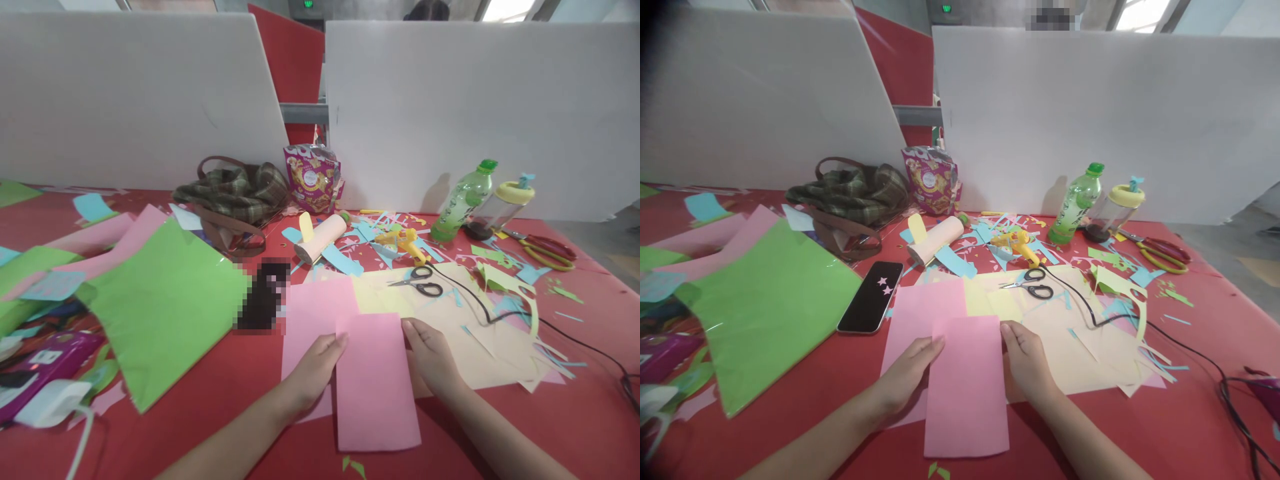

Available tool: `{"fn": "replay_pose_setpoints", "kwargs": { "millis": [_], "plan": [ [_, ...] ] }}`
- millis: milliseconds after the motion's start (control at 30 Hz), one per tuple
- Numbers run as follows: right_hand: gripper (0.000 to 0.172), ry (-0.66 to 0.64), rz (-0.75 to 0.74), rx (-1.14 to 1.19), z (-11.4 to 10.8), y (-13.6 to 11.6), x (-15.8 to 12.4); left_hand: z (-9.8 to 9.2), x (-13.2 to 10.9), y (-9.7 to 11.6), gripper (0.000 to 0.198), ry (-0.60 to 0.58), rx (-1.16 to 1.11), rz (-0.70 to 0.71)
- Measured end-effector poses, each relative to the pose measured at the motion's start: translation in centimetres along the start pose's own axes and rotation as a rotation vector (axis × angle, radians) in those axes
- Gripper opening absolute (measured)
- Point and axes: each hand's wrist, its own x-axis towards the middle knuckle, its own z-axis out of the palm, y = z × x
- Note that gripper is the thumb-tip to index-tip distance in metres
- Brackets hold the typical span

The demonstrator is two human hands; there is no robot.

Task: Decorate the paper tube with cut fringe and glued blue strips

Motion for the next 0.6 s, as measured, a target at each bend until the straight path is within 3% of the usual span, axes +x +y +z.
{"fn": "replay_pose_setpoints", "kwargs": {
  "millis": [100, 200, 300, 367, 500, 600],
  "plan": [
    [0.029, 0.052, -0.234, -0.038, 0.1, 0.4, 0.1, -0.2, 0.4, -0.4, 0.039, 0.054, -0.1, -0.019],
    [0.023, 0.038, -0.457, -0.193, 0.0, 0.7, 0.2, 0.0, 0.2, -0.1, 0.036, -0.053, -0.205, -0.045],
    [0.016, -0.012, -0.561, -0.24, -0.2, 0.5, 0.2, 0.3, -0.2, 0.6, 0.038, -0.195, -0.225, -0.065],
    [0.017, -0.035, -0.493, -0.186, -0.3, 0.3, 0.2, 0.4, -0.2, 0.7, 0.045, -0.216, -0.212, -0.06],
    [0.026, 0.006, -0.151, -0.132, -0.3, 0.1, 0.1, 0.3, 0.5, 0.3, 0.047, -0.135, -0.179, 0.03],
    [0.027, -0.001, -0.064, -0.054, -0.1, 0.2, 0.1, 0.1, 0.9, 0.0, 0.042, -0.05, -0.14, 0.132]
  ]
}}
